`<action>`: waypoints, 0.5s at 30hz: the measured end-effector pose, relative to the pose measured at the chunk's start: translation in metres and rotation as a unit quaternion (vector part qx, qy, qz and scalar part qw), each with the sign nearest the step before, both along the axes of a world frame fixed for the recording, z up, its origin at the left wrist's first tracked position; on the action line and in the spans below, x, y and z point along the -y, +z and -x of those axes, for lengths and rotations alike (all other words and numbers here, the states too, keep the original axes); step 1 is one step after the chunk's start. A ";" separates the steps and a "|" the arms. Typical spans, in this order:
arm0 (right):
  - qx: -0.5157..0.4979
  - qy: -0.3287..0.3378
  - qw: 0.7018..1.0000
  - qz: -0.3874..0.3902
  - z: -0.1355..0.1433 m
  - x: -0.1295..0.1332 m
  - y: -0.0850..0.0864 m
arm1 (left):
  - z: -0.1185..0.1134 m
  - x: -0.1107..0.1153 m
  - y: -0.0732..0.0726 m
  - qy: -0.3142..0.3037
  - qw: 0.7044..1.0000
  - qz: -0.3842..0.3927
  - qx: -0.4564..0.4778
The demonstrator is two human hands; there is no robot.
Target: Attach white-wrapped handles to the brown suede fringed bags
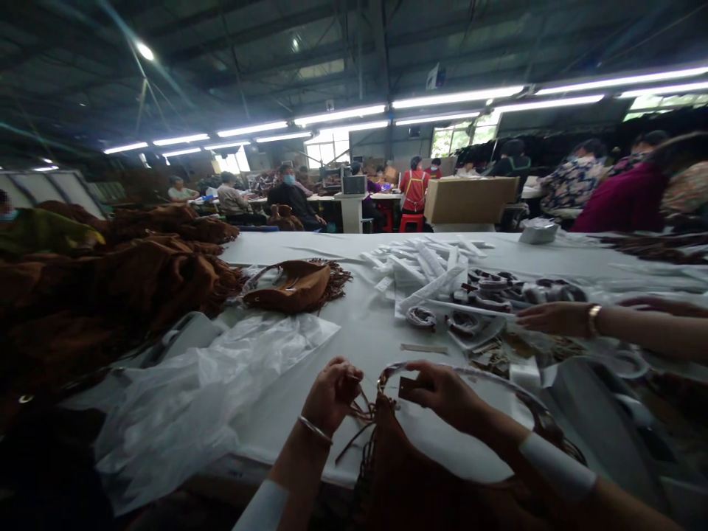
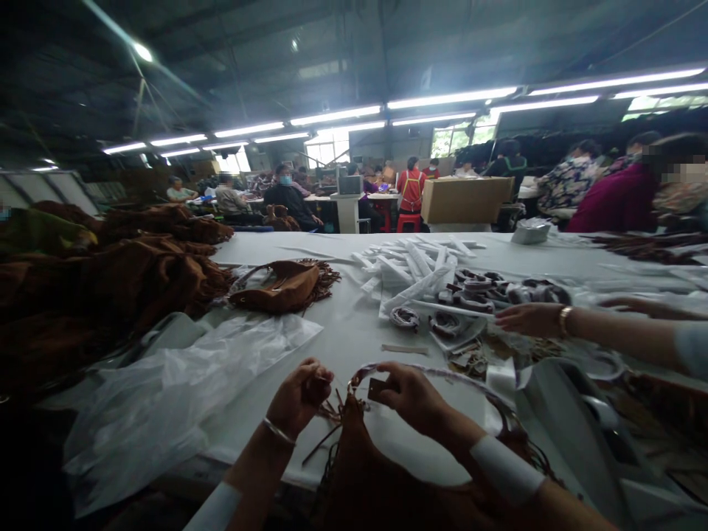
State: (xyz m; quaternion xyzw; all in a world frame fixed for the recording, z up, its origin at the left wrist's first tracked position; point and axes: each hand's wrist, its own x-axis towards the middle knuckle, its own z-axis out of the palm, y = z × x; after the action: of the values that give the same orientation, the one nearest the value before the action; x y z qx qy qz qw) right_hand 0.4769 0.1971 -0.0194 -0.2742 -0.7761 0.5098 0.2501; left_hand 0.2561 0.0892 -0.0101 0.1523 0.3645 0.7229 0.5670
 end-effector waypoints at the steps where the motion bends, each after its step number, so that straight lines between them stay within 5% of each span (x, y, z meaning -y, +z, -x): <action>1: -0.003 -0.012 1.000 -0.019 0.002 -0.001 0.003 | -0.002 -0.001 0.003 0.007 1.000 -0.006 0.004; 6: -0.051 -0.058 0.993 -0.089 0.009 0.001 0.019 | -0.010 -0.004 0.022 0.004 0.997 -0.043 -0.059; 9: -0.055 -0.049 0.984 -0.164 0.015 0.003 0.028 | -0.016 -0.004 0.037 -0.043 0.977 -0.059 -0.200; 15: -0.012 -0.064 0.964 -0.257 0.036 0.001 0.043 | -0.036 -0.016 0.057 -0.090 0.834 -0.052 -0.542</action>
State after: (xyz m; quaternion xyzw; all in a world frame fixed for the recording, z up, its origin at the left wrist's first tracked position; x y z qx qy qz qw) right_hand 0.4410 0.1959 0.0239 -0.2441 -0.8588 0.2797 0.3531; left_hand 0.2922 0.1048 0.0467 0.5811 0.5597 0.4883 0.3327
